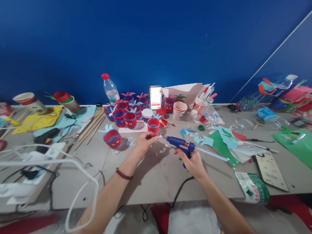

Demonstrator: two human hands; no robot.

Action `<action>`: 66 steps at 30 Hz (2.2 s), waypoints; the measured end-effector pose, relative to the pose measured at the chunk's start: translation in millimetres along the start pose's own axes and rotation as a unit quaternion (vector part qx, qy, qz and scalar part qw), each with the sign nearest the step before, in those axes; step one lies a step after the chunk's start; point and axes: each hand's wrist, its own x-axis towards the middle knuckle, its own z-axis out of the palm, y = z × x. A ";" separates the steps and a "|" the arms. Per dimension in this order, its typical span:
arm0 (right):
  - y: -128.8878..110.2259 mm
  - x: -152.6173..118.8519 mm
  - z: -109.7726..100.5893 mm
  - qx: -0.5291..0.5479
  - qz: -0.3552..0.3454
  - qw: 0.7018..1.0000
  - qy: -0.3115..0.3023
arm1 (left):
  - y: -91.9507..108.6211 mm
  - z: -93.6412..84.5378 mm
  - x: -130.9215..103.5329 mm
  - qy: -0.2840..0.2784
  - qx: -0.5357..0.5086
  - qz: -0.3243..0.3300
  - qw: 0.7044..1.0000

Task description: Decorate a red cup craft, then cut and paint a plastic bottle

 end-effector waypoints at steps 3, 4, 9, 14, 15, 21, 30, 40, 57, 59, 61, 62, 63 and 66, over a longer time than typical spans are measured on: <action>0.5 2.0 0.2 0.030 0.055 0.998 0.016 | -3.9 -2.0 3.1 0.015 0.008 0.008 1.000; 0.0 2.5 -0.2 0.041 0.075 0.996 0.022 | -5.5 -2.8 4.4 0.023 0.011 0.018 1.000; -7.0 -3.4 -6.9 0.075 0.159 0.984 0.004 | -9.6 -6.9 8.6 0.088 0.057 0.124 0.987; -1.6 -21.2 -14.5 0.159 0.247 0.955 -0.044 | -7.6 -8.8 9.1 0.127 0.106 0.201 0.966; 1.5 -24.3 -15.8 0.166 0.272 0.946 -0.060 | -7.7 -8.7 9.4 0.129 0.107 0.208 0.964; 9.3 -33.4 -20.3 0.169 0.344 0.913 -0.140 | -11.6 -8.5 11.1 0.126 0.114 0.231 0.958; -11.6 -38.0 -26.5 0.243 0.323 0.891 -0.206 | -11.4 -14.5 14.3 0.147 0.123 0.253 0.948; 4.9 -53.5 -42.0 0.162 0.304 0.893 -0.288 | -7.8 -14.3 12.8 0.161 0.116 0.218 0.956; 9.3 -65.0 -31.9 0.078 0.227 0.932 -0.274 | -1.9 -17.2 12.5 0.170 0.082 0.225 0.956; 10.7 -66.0 -29.4 0.051 0.213 0.941 -0.257 | -0.3 -17.5 12.2 0.172 0.079 0.225 0.956; 10.6 -68.1 -26.8 0.029 0.199 0.950 -0.240 | 0.7 -17.7 12.2 0.172 0.074 0.226 0.956; 10.0 -69.4 -25.7 0.018 0.193 0.954 -0.230 | 0.9 -17.8 12.2 0.171 0.072 0.226 0.956; 9.0 -70.7 -24.9 0.005 0.187 0.958 -0.219 | 0.8 -17.8 12.2 0.170 0.070 0.226 0.957; 4.5 -73.9 -24.6 -0.060 0.158 0.966 -0.194 | -0.2 -17.7 12.2 0.166 0.072 0.229 0.956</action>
